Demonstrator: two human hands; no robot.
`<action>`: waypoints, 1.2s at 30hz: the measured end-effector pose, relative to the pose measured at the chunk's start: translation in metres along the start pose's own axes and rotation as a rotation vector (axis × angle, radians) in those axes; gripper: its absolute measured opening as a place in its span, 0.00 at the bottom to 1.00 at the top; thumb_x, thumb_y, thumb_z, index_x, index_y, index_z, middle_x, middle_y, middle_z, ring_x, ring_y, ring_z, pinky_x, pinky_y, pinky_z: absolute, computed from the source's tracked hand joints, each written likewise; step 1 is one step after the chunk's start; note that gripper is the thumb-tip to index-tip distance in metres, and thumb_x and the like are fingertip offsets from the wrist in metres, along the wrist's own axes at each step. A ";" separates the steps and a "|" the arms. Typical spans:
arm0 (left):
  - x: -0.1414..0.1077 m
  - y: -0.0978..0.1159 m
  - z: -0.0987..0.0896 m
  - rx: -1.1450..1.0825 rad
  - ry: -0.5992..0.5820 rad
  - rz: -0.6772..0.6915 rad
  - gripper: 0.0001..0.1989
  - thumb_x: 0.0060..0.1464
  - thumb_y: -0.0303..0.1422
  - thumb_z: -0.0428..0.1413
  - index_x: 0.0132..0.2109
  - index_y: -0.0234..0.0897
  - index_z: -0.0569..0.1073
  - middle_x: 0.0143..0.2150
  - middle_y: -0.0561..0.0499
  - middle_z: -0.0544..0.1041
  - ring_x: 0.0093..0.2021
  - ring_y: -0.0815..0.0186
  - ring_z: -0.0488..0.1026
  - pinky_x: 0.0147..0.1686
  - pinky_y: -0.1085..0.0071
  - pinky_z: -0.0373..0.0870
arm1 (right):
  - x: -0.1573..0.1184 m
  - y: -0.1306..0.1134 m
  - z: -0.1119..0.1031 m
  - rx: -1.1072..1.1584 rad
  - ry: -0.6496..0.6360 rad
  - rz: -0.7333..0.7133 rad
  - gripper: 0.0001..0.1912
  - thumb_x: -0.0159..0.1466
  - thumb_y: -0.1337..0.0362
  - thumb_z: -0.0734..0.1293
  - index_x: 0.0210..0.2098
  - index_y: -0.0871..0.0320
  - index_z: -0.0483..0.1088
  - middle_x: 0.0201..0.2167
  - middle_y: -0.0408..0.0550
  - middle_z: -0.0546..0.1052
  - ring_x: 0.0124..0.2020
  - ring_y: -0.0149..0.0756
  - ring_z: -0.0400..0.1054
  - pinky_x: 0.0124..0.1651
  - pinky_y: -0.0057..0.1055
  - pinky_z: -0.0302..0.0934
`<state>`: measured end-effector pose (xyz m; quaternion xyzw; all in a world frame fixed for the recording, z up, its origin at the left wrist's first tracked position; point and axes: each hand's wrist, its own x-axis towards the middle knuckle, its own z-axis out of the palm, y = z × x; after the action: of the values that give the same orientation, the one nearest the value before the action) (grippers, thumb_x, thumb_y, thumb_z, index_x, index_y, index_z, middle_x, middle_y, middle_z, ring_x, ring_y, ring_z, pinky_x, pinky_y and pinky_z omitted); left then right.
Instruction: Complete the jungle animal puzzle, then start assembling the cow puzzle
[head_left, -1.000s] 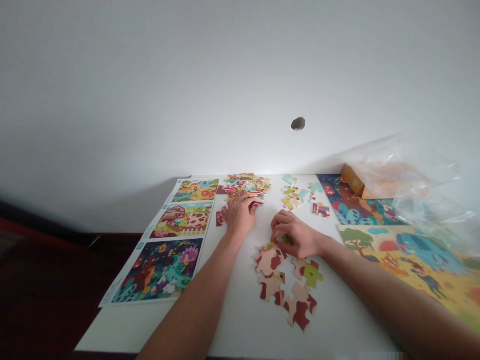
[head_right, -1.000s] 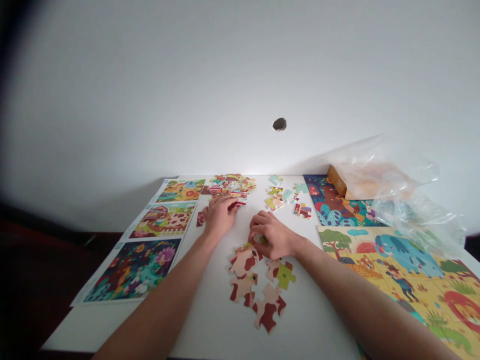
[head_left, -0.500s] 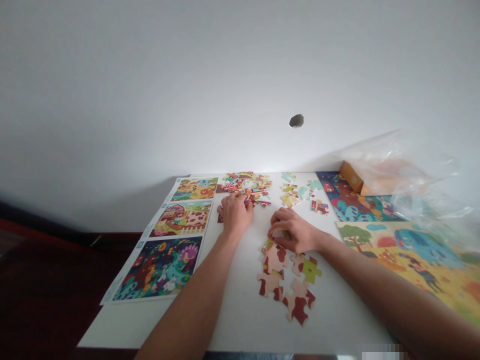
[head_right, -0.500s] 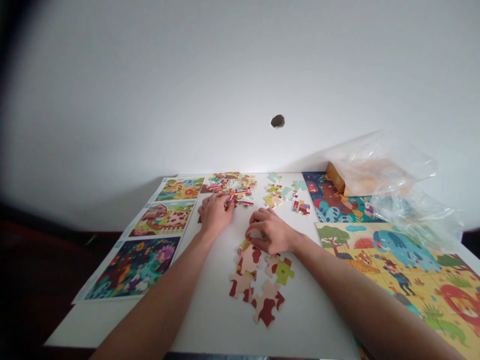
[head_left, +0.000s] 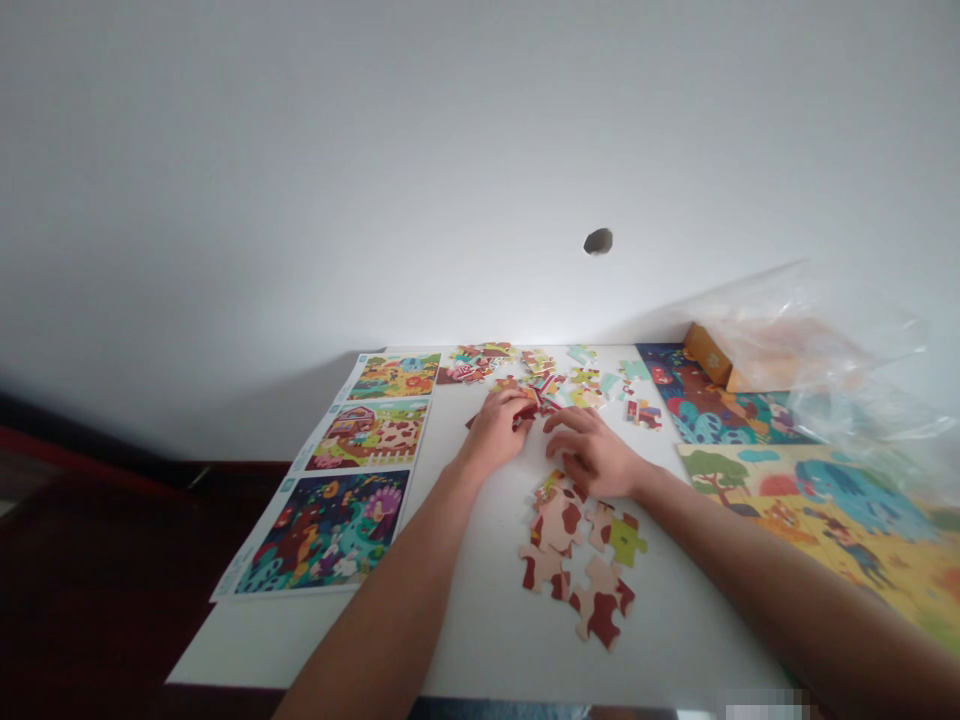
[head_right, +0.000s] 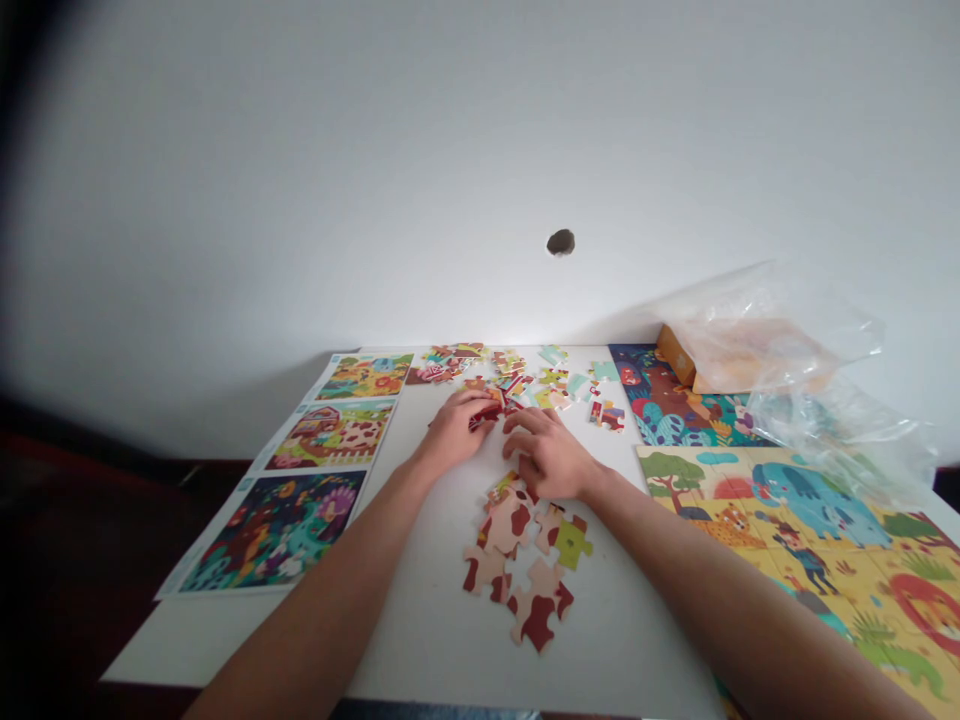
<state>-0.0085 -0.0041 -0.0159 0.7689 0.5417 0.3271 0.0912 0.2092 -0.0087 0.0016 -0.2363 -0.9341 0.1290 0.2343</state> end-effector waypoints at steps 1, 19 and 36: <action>0.000 0.001 -0.001 -0.031 -0.019 0.029 0.15 0.55 0.25 0.57 0.49 0.42 0.78 0.52 0.50 0.76 0.56 0.62 0.70 0.60 0.67 0.66 | 0.000 0.001 0.001 -0.036 0.017 0.026 0.18 0.56 0.72 0.62 0.44 0.55 0.74 0.55 0.53 0.71 0.55 0.47 0.64 0.57 0.47 0.54; 0.000 -0.005 -0.002 0.159 0.097 -0.126 0.16 0.56 0.28 0.57 0.50 0.44 0.79 0.54 0.48 0.75 0.57 0.56 0.68 0.60 0.57 0.64 | 0.000 0.005 0.006 -0.199 -0.017 0.352 0.23 0.69 0.55 0.59 0.61 0.54 0.66 0.64 0.54 0.67 0.69 0.57 0.48 0.64 0.73 0.26; 0.003 0.001 0.004 -0.288 0.280 -0.449 0.17 0.51 0.22 0.47 0.42 0.38 0.77 0.43 0.50 0.81 0.38 0.65 0.78 0.39 0.68 0.76 | 0.001 0.003 0.003 -0.111 0.027 0.167 0.22 0.62 0.61 0.64 0.56 0.52 0.71 0.59 0.52 0.71 0.64 0.54 0.55 0.66 0.61 0.35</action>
<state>-0.0049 -0.0004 -0.0171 0.5565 0.6538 0.4748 0.1938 0.2087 -0.0061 -0.0014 -0.3276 -0.9137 0.0930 0.2218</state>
